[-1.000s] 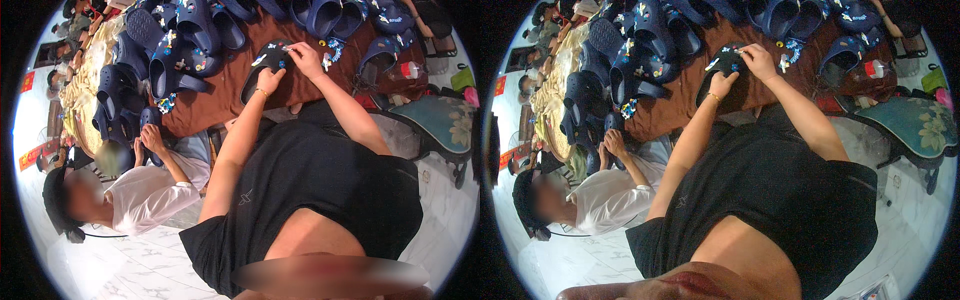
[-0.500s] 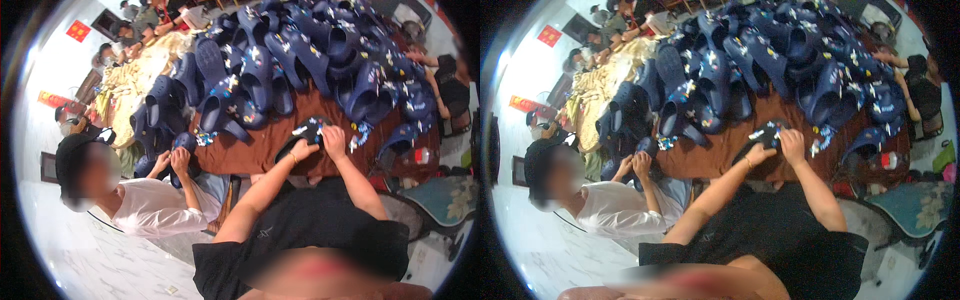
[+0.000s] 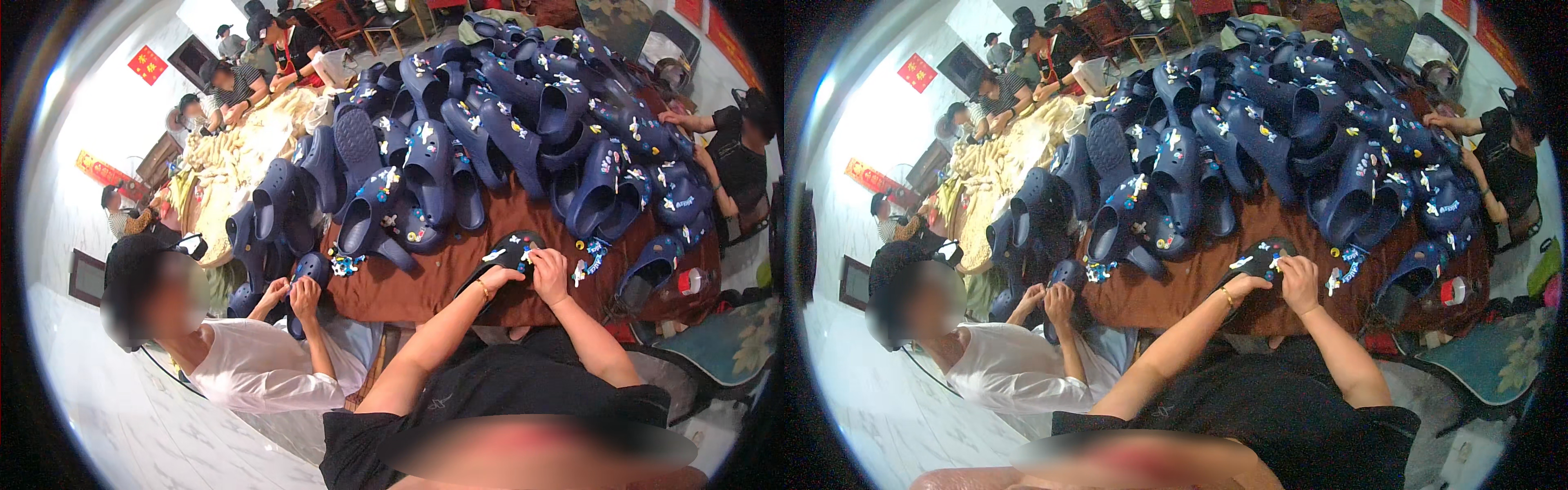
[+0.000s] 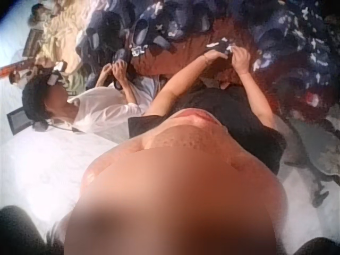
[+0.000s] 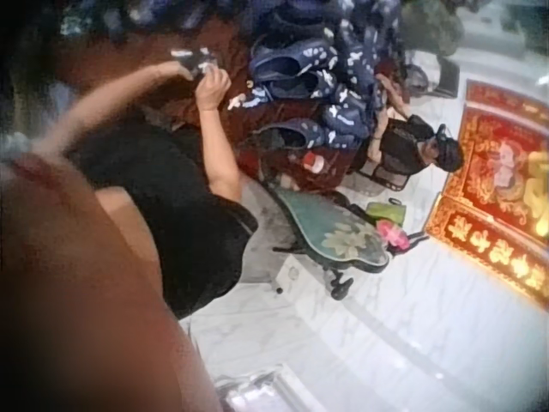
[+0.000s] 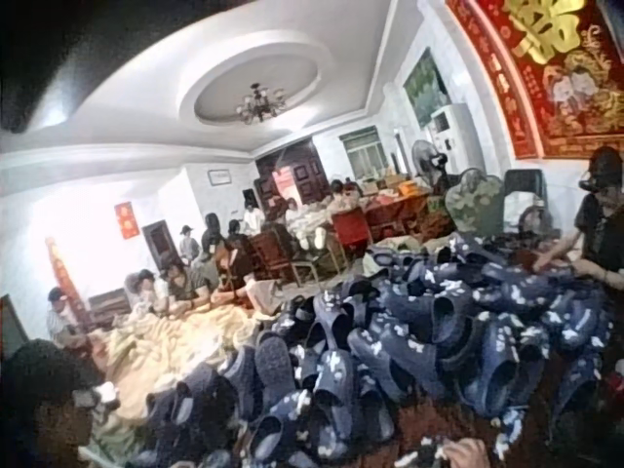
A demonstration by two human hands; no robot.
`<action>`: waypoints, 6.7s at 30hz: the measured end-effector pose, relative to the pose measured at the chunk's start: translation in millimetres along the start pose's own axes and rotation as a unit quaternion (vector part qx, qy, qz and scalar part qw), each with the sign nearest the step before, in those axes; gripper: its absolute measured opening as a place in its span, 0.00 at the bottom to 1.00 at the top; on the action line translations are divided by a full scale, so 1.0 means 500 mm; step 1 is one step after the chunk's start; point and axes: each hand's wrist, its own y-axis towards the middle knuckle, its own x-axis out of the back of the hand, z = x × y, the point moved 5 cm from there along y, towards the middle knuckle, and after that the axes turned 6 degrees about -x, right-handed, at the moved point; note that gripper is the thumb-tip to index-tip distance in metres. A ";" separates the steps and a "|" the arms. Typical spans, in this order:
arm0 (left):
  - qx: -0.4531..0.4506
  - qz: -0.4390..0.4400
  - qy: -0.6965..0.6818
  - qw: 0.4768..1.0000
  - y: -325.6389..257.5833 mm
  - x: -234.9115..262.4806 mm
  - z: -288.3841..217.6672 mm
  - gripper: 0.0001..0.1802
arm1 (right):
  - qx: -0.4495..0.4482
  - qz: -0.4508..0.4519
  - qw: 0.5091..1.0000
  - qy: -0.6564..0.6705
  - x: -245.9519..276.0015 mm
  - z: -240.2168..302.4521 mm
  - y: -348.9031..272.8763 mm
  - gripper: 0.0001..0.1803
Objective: Attaching decorative charms into the holes of blue foam clogs.
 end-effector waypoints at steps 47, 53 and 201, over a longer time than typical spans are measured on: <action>-0.236 -0.156 0.161 0.946 0.010 0.008 0.024 0.17 | -0.375 0.201 0.807 0.409 -0.125 -0.103 -0.011 0.07; -0.141 -0.161 0.162 0.963 0.009 0.018 0.029 0.22 | -0.309 0.249 0.888 0.231 -0.101 -0.112 0.018 0.14; -0.078 -0.314 0.284 0.903 0.008 0.026 0.045 0.41 | 0.054 0.143 0.975 -0.162 -0.069 0.101 -0.026 0.13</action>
